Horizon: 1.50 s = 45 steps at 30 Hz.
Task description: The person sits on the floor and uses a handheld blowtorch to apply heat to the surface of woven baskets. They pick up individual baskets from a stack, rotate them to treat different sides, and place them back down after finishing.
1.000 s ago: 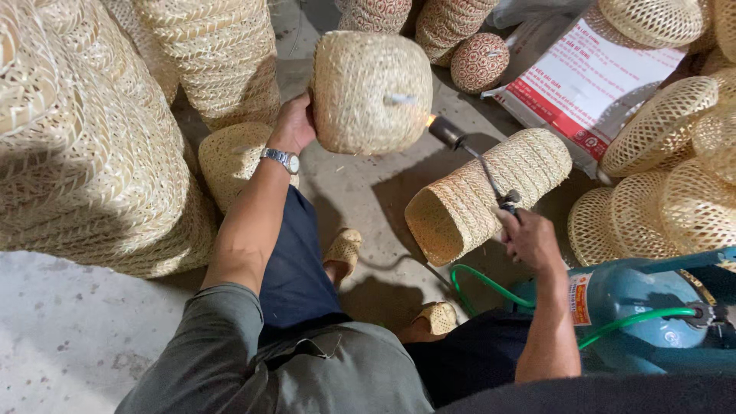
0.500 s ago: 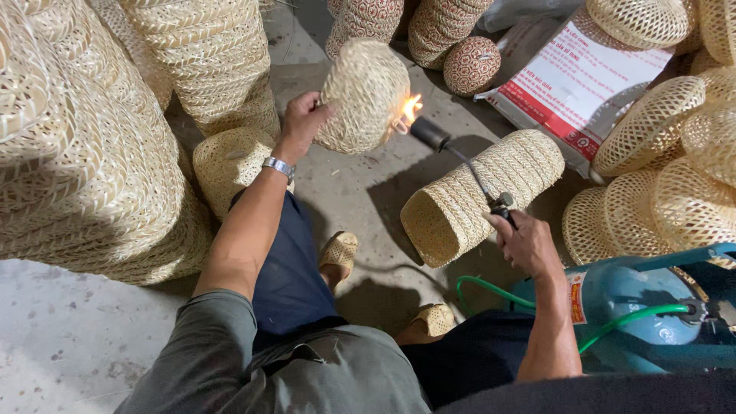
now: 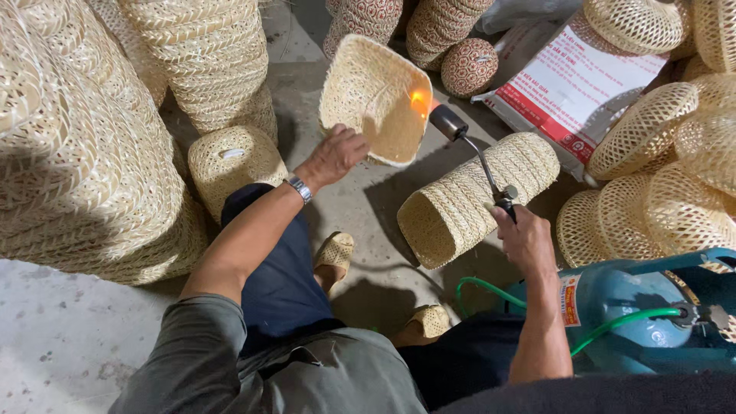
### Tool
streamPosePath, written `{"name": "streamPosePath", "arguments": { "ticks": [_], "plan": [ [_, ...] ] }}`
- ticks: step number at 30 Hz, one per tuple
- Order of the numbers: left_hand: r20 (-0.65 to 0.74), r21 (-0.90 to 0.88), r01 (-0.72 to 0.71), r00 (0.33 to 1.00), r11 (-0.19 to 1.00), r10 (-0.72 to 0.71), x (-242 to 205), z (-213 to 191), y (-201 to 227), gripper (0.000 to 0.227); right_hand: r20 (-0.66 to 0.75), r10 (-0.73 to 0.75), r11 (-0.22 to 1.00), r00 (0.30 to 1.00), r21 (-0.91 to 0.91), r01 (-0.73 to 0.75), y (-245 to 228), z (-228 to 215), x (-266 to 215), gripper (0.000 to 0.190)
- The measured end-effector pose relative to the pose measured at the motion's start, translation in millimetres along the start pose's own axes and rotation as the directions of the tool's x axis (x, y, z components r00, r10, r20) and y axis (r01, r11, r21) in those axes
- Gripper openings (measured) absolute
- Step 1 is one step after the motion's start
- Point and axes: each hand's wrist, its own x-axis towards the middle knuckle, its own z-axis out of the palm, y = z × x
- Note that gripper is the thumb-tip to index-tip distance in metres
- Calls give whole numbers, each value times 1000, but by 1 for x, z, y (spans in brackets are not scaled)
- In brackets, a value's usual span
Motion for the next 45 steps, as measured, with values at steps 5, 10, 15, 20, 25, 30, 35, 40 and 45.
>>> {"name": "streamPosePath", "arguments": {
  "ticks": [5,10,15,20,25,30,35,40,45],
  "plan": [
    [57,-54,-73,995,996,76,14,-21,24,4,-37,-56,997,998,-52,54,-22,20,30,53],
    [66,-26,-132,989,991,134,24,-26,41,5,12,-146,989,989,-32,146,-51,54,53,54],
    [38,67,-139,990,988,137,20,-29,41,2,-154,-187,982,970,-48,181,-38,52,44,51],
    [38,75,-72,997,995,69,12,-17,38,6,-124,16,999,992,-37,-20,-10,44,14,54],
    [24,108,-38,999,993,36,17,0,50,10,-174,-114,993,978,7,117,0,77,20,50],
    [-31,64,-27,999,998,29,25,1,76,9,-291,88,911,953,411,41,-25,107,35,42],
    [-4,-57,2,1000,998,-2,31,-10,109,9,-494,95,890,864,431,149,-25,127,52,43],
    [-101,-253,10,994,967,-36,42,-25,121,33,-505,129,851,853,499,167,3,135,61,33],
    [-118,-365,241,946,899,-302,62,-29,75,66,-391,72,899,917,424,111,35,100,55,32]
  ]
}}
